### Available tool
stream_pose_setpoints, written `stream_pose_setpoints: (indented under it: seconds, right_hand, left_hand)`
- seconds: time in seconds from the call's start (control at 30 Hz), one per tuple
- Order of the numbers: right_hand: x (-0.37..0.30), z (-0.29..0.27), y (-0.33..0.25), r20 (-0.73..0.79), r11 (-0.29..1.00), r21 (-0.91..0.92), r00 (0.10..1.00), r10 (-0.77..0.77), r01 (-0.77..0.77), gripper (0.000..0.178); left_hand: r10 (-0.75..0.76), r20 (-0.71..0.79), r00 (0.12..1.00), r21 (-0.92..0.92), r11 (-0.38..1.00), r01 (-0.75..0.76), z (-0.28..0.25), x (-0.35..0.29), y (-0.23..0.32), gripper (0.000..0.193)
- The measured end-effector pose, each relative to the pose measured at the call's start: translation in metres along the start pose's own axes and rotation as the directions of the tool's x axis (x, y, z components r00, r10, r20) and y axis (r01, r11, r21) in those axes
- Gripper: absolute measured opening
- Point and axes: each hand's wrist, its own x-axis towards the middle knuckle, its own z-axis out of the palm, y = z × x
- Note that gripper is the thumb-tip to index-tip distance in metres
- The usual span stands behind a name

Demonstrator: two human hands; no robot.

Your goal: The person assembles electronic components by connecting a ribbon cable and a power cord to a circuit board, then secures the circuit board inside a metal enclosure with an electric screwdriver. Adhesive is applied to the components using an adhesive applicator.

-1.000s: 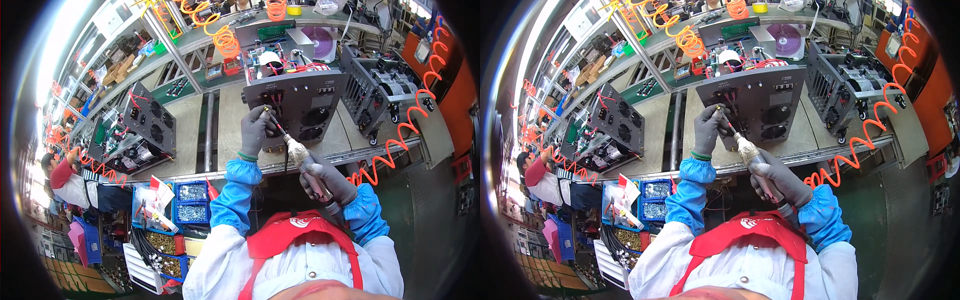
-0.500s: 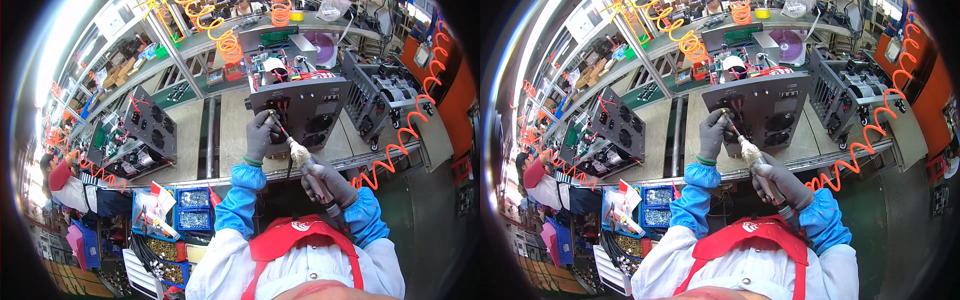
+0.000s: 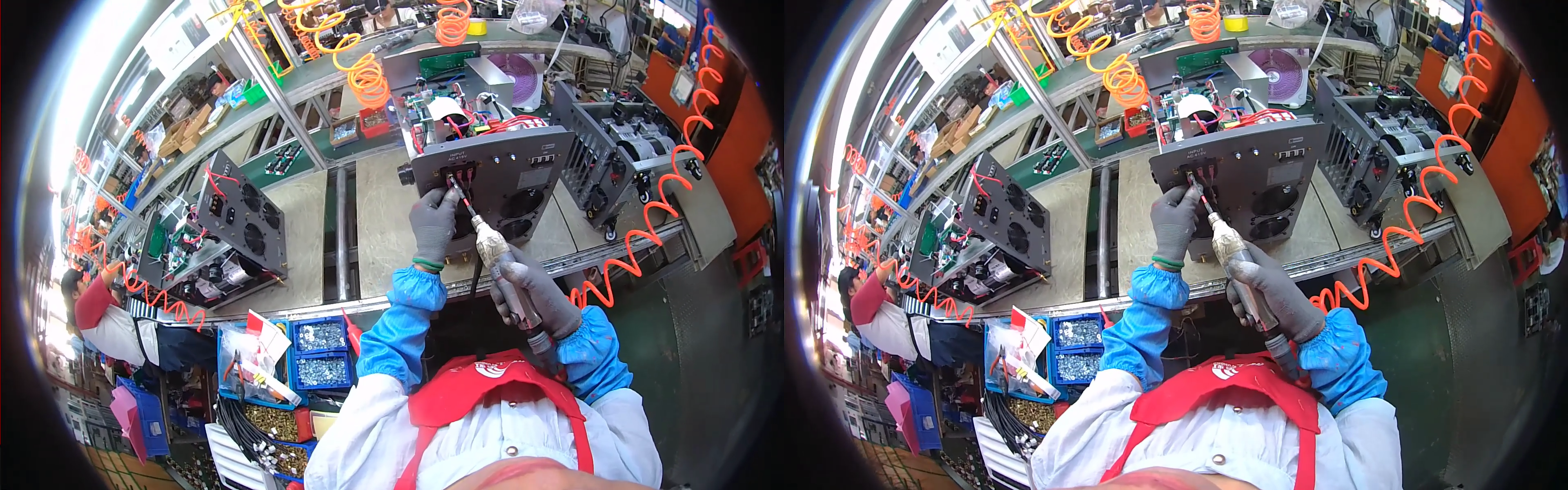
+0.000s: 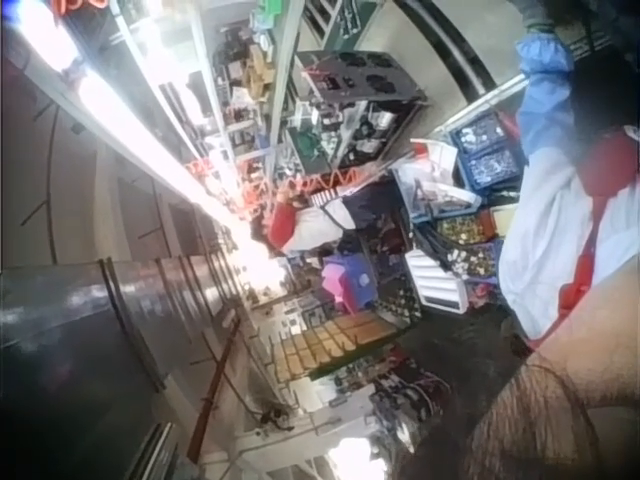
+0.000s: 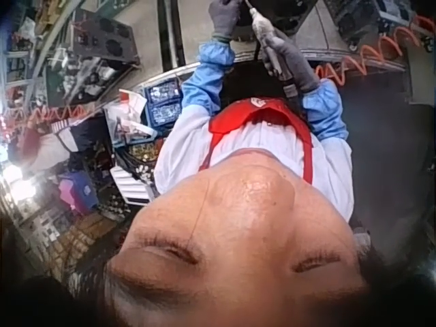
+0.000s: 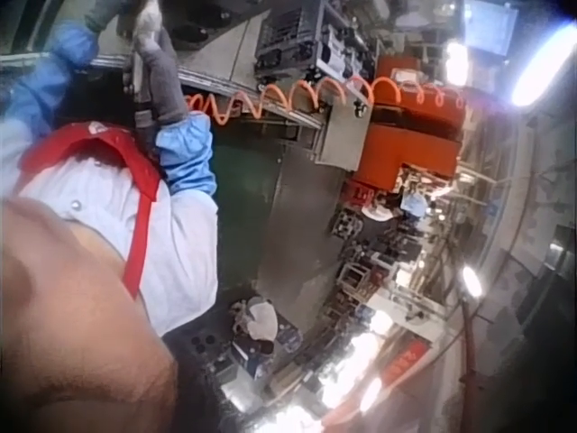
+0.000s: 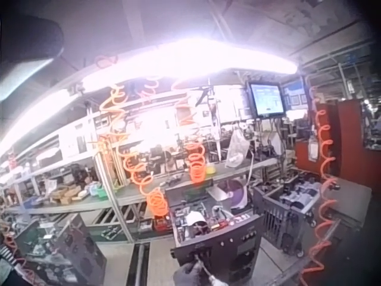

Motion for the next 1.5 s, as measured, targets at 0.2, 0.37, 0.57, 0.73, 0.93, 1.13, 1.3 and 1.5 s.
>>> stream_pose_setpoints:
  seconds: [0.2, 0.37, 0.57, 0.73, 0.93, 1.13, 1.3, 1.5]
  right_hand:
    - [-0.004, 0.017, -0.004, -0.031, 0.991, 0.134, 0.999, 0.009, -0.005, 0.045]
    - [0.0, 0.031, -0.004, -0.082, 0.997, 0.071, 0.997, -0.004, 0.01, 0.041]
    - [0.007, 0.04, 0.003, -0.126, 0.998, 0.06, 0.992, -0.015, 0.022, 0.05]
    - [0.009, 0.048, 0.001, -0.154, 0.996, -0.078, 0.987, -0.048, 0.036, 0.053]
    - [-0.003, 0.048, 0.004, -0.206, 0.993, -0.101, 0.975, -0.08, 0.061, 0.057]
    - [-0.053, -0.019, -0.013, -0.277, 0.971, -0.235, 0.96, -0.034, -0.033, 0.062]
    - [-0.041, -0.182, -0.07, -0.371, 0.686, -0.703, 0.726, -0.579, 0.187, 0.059]
    - [0.03, -0.352, -0.152, -0.225, 0.324, -0.946, 0.658, -0.718, 0.03, 0.08]
  left_hand:
    - [-0.007, 0.025, 1.0, -0.043, 0.999, 0.008, 0.003, 0.007, -0.011, 0.029]
    - [0.103, -0.032, 0.994, 0.025, 0.994, -0.102, 0.006, 0.014, -0.02, 0.029]
    - [0.178, -0.041, 0.983, 0.042, 0.983, -0.176, 0.01, 0.009, -0.013, 0.027]
    - [0.223, -0.077, 0.972, 0.018, 0.975, -0.222, 0.007, 0.015, -0.021, 0.028]
    - [0.131, -0.029, 0.991, -0.037, 0.991, -0.132, 0.007, 0.0, -0.001, 0.031]
    - [0.076, -0.095, 0.993, -0.157, 0.983, -0.091, -0.026, -0.003, -0.004, 0.025]
    - [0.37, -0.309, 0.876, 0.063, 0.927, -0.369, -0.022, 0.014, 0.026, 0.041]
    - [0.341, -0.177, 0.923, 0.147, 0.937, -0.318, -0.005, 0.033, 0.038, 0.053]
